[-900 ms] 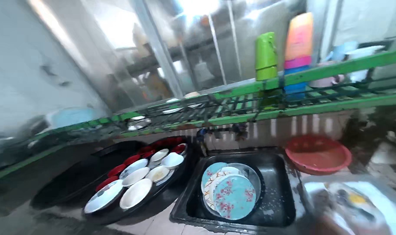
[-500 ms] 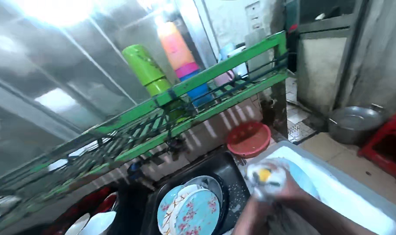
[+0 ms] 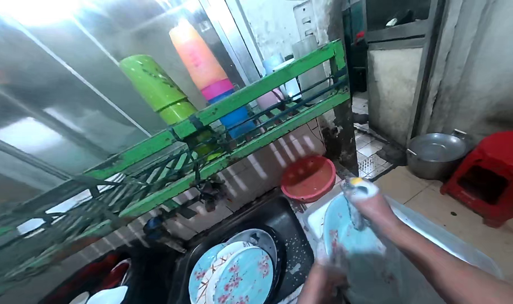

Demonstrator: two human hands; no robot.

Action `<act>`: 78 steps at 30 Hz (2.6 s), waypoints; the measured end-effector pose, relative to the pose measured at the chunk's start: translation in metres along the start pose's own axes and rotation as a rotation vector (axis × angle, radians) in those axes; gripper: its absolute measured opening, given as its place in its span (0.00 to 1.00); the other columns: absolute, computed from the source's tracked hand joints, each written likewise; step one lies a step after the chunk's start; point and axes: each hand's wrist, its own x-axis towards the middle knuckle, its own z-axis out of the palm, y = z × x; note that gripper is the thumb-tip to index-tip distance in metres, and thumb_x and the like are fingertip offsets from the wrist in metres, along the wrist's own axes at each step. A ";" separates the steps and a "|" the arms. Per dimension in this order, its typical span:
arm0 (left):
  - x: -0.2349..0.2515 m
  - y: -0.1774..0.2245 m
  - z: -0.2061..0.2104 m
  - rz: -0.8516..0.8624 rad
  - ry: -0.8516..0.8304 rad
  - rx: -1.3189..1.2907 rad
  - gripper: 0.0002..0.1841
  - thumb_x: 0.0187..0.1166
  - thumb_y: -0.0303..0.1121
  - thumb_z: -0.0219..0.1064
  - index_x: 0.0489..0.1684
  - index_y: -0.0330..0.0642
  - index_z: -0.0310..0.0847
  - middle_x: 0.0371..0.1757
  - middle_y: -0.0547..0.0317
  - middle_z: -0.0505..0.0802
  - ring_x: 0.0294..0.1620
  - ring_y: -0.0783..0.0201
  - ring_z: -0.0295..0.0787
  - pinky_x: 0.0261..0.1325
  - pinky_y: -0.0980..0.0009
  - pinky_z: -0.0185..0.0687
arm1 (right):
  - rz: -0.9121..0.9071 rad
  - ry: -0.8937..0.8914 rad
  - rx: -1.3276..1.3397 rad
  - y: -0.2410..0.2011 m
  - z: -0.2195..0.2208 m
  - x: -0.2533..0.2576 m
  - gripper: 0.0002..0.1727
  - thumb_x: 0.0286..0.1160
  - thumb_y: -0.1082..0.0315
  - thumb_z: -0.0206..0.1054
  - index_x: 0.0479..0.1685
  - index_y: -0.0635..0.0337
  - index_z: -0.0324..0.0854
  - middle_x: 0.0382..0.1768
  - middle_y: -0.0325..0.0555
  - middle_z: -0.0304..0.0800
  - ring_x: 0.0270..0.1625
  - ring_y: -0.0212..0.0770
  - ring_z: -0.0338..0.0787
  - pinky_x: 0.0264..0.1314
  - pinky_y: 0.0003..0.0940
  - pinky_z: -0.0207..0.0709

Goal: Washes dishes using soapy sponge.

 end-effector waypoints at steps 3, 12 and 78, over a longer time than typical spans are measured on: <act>-0.002 0.007 0.000 -0.070 -0.075 0.031 0.24 0.63 0.10 0.57 0.59 0.38 0.71 0.39 0.61 0.91 0.38 0.70 0.91 0.42 0.69 0.90 | -0.193 -0.054 -0.014 -0.016 -0.004 -0.024 0.19 0.70 0.59 0.77 0.58 0.56 0.88 0.50 0.49 0.93 0.52 0.47 0.93 0.57 0.57 0.86; -0.001 0.010 -0.005 -0.025 -0.088 -0.051 0.31 0.58 0.12 0.60 0.68 0.37 0.65 0.43 0.57 0.93 0.42 0.65 0.93 0.46 0.64 0.91 | -0.123 -0.015 0.002 -0.010 -0.006 -0.015 0.23 0.72 0.59 0.75 0.62 0.60 0.83 0.49 0.57 0.91 0.49 0.55 0.92 0.52 0.64 0.84; 0.022 0.017 0.001 0.216 0.008 -0.358 0.25 0.42 0.13 0.61 0.47 0.31 0.74 0.35 0.47 0.93 0.35 0.57 0.94 0.36 0.57 0.93 | -0.060 0.027 0.041 -0.001 -0.042 -0.008 0.16 0.76 0.63 0.73 0.59 0.59 0.88 0.53 0.54 0.93 0.56 0.50 0.91 0.63 0.59 0.82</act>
